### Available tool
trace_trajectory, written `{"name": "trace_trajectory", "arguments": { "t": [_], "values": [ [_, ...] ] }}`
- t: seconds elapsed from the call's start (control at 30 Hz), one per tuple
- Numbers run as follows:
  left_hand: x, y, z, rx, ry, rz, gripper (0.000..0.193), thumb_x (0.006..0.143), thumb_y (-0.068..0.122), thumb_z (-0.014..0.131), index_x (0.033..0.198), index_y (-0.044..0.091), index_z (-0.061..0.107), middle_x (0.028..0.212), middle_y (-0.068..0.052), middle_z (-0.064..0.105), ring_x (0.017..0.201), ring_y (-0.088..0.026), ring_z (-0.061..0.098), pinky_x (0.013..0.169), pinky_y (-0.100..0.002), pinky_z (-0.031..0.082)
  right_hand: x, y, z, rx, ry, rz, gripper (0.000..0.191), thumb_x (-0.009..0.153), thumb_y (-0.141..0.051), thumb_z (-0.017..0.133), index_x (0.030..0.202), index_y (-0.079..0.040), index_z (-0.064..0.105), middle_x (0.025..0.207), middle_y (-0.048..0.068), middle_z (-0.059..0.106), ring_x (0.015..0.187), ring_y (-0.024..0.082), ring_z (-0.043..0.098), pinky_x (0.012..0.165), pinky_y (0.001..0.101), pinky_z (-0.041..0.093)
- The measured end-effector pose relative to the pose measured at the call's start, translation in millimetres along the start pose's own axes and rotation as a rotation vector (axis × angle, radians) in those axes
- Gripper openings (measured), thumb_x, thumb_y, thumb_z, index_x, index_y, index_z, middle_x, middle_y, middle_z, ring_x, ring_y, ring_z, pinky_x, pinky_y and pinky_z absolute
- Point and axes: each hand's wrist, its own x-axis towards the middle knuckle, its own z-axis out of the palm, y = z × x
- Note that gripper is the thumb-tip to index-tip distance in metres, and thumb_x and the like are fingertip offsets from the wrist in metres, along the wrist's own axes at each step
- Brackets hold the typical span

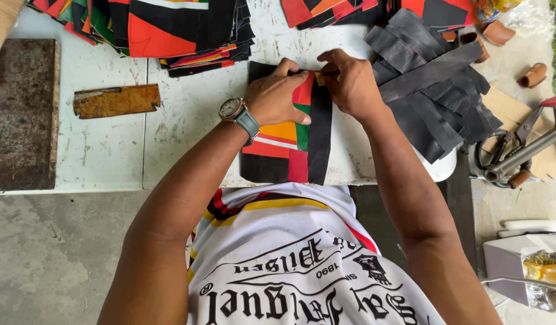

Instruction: The person assembles patchwork panels by picking colored rubber pieces one at a time, aligning each piece on a black rubber backing, and pressing it in place by hand. Finished panels are placed on a growing stack, and the person starts the next panel.

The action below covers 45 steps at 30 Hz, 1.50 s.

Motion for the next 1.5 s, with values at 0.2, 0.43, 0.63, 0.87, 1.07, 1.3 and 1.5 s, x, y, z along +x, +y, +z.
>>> {"name": "trace_trajectory", "arguments": {
  "t": [0.2, 0.43, 0.63, 0.87, 1.07, 1.3, 1.5],
  "values": [
    [1, -2, 3, -0.017, 0.023, 0.015, 0.105, 0.059, 0.052, 0.093, 0.146, 0.01, 0.051, 0.147, -0.004, 0.045, 0.111, -0.029, 0.067, 0.093, -0.043, 0.053, -14, 8, -3, -0.124, -0.098, -0.087, 0.015, 0.089, 0.002, 0.071, 0.103, 0.0, 0.071, 0.1, 0.013, 0.076, 0.088, 0.034, 0.073, 0.101, 0.0407, 0.054],
    [1, -9, 10, -0.033, 0.048, 0.037, 0.102, 0.06, 0.052, 0.093, 0.145, 0.011, 0.053, 0.145, -0.004, 0.047, 0.109, -0.03, 0.067, 0.092, -0.044, 0.054, -33, 11, 10, -0.279, -0.01, -0.211, 0.011, 0.087, -0.005, 0.076, 0.098, -0.004, 0.073, 0.11, 0.014, 0.074, 0.094, 0.037, 0.067, 0.088, 0.0452, 0.053],
    [-2, -14, 17, -0.082, 0.098, 0.071, 0.102, 0.061, 0.05, 0.094, 0.146, 0.011, 0.053, 0.143, -0.003, 0.05, 0.109, -0.029, 0.067, 0.092, -0.044, 0.054, -43, 17, 14, -0.241, 0.066, -0.07, 0.02, 0.095, -0.004, 0.073, 0.115, -0.003, 0.072, 0.1, 0.012, 0.072, 0.09, 0.035, 0.067, 0.081, 0.0443, 0.054],
    [7, -10, 13, -0.047, -0.025, 0.018, 0.105, 0.058, 0.049, 0.094, 0.145, 0.011, 0.051, 0.145, -0.006, 0.046, 0.109, -0.031, 0.067, 0.091, -0.045, 0.053, -28, 14, 15, -0.289, -0.048, -0.118, 0.011, 0.089, -0.004, 0.074, 0.098, -0.008, 0.07, 0.093, 0.013, 0.072, 0.084, 0.033, 0.07, 0.073, 0.0422, 0.055],
    [5, -5, 9, -0.051, 0.023, 0.038, 0.103, 0.058, 0.051, 0.094, 0.144, 0.011, 0.053, 0.143, -0.007, 0.049, 0.112, -0.032, 0.066, 0.095, -0.045, 0.052, -1, 8, 5, -0.103, 0.025, 0.012, 0.02, 0.096, -0.007, 0.072, 0.106, -0.001, 0.055, 0.088, 0.013, 0.07, 0.08, 0.033, 0.072, 0.067, 0.042, 0.056],
    [6, -2, 5, -0.058, -0.012, 0.026, 0.094, 0.061, 0.05, 0.093, 0.142, 0.015, 0.058, 0.141, -0.007, 0.05, 0.112, -0.035, 0.064, 0.095, -0.047, 0.051, 0, 1, 12, -0.229, -0.044, -0.046, 0.028, 0.094, -0.016, 0.073, 0.106, 0.001, 0.054, 0.091, 0.014, 0.068, 0.077, 0.034, 0.07, 0.064, 0.0417, 0.055],
    [7, 0, 2, -0.02, -0.008, 0.034, 0.088, 0.06, 0.051, 0.093, 0.13, 0.008, 0.062, 0.142, -0.009, 0.048, 0.111, -0.036, 0.065, 0.094, -0.048, 0.052, 7, -1, 13, -0.591, -0.073, -0.294, 0.02, 0.097, -0.015, 0.07, 0.105, -0.001, 0.058, 0.1, 0.018, 0.062, 0.079, 0.035, 0.068, 0.059, 0.0422, 0.052]
  ]
}}
